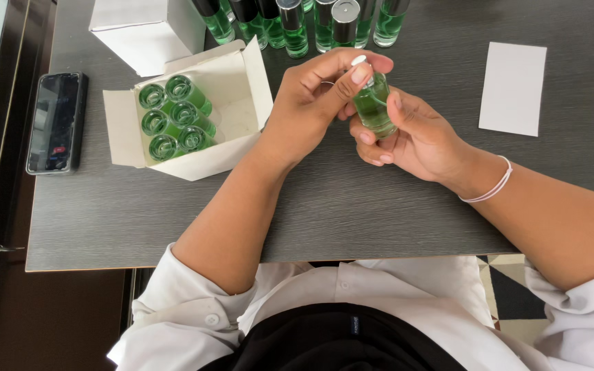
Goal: The person assembles perfume bottles by attaching spray nozzles and silver caps to glass bottles filled with green liquid, then places the completed bottles into a cardboard box.
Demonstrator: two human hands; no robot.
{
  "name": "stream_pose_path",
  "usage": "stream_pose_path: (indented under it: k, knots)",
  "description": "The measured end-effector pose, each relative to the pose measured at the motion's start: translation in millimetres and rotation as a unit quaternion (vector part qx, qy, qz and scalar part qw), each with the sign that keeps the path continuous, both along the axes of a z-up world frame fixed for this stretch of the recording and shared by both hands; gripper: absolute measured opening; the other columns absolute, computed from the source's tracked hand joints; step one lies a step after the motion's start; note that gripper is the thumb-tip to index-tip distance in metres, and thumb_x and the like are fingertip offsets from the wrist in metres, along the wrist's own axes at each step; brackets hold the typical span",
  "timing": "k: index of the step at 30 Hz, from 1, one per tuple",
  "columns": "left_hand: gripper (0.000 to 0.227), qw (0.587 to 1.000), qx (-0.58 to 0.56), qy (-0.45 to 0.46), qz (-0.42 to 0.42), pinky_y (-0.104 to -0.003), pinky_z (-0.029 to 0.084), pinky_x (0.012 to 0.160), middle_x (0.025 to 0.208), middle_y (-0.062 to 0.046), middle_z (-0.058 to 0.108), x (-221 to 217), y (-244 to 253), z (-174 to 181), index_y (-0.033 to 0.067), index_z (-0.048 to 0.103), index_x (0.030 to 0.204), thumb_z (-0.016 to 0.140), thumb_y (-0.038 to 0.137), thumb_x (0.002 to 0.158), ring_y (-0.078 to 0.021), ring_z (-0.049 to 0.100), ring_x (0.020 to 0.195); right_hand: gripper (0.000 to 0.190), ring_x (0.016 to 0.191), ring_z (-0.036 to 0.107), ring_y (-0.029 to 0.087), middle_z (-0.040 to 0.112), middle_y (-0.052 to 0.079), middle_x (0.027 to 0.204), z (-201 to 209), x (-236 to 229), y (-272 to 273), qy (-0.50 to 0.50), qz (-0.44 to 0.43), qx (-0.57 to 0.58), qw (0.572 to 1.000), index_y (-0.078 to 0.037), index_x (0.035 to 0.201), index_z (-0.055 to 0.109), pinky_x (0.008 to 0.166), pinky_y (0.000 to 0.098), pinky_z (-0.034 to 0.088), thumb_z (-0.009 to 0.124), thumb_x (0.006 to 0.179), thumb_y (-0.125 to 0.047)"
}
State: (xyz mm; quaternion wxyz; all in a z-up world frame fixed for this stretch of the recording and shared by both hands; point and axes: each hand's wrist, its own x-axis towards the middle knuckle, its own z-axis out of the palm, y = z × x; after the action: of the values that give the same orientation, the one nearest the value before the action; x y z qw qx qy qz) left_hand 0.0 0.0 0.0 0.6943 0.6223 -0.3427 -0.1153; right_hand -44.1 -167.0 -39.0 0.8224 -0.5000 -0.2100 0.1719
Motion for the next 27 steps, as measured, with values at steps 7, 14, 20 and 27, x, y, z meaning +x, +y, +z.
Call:
stream_pose_path:
  k: [7,14,20,27]
  knots:
    - [0.027,1.0,0.004,-0.004,-0.009,-0.019,0.044,0.063,0.083,0.001,0.057,-0.1,0.2,0.3,0.0088,0.061,0.105,0.046,0.028,0.094,-0.0067,0.046,0.067,0.043,0.052,0.039,0.014,0.046,0.007,0.076,-0.5,1.5,-0.4,-0.009,0.008,0.007,1.0,0.002,0.109,0.046,0.053,0.0246,0.036,0.041,0.095,-0.039]
    - [0.017,0.999,-0.023,0.043,0.013,-0.018,0.043,0.057,0.092,0.0,0.059,1.0,-4.0,-3.1,0.0101,0.059,0.089,0.057,0.027,0.087,-0.0069,0.049,0.067,0.046,0.051,0.039,0.014,0.046,0.007,0.076,-2.5,2.7,-1.5,-0.005,0.018,0.0,1.0,0.001,0.109,0.045,0.052,0.0242,0.036,0.042,0.094,-0.042]
    - [0.025,0.998,-0.04,0.03,0.025,-0.018,0.039,0.05,0.083,0.0,0.06,-2.0,-5.1,2.6,0.0146,0.041,0.072,0.063,0.023,0.081,-0.0054,0.04,0.056,0.041,0.052,0.04,0.016,0.046,0.008,0.076,-5.0,3.4,-1.2,0.004,0.033,-0.001,0.999,-0.003,0.107,0.044,0.051,0.0232,0.035,0.041,0.094,-0.041]
    - [0.024,1.0,-0.011,0.021,0.001,-0.018,0.042,0.058,0.085,0.001,0.057,1.2,-1.9,-2.2,0.0085,0.061,0.097,0.052,0.029,0.09,-0.0072,0.044,0.063,0.046,0.049,0.039,0.013,0.047,0.004,0.074,-1.3,3.4,-0.2,0.016,0.033,0.021,0.999,0.002,0.106,0.047,0.052,0.0246,0.036,0.04,0.094,-0.042]
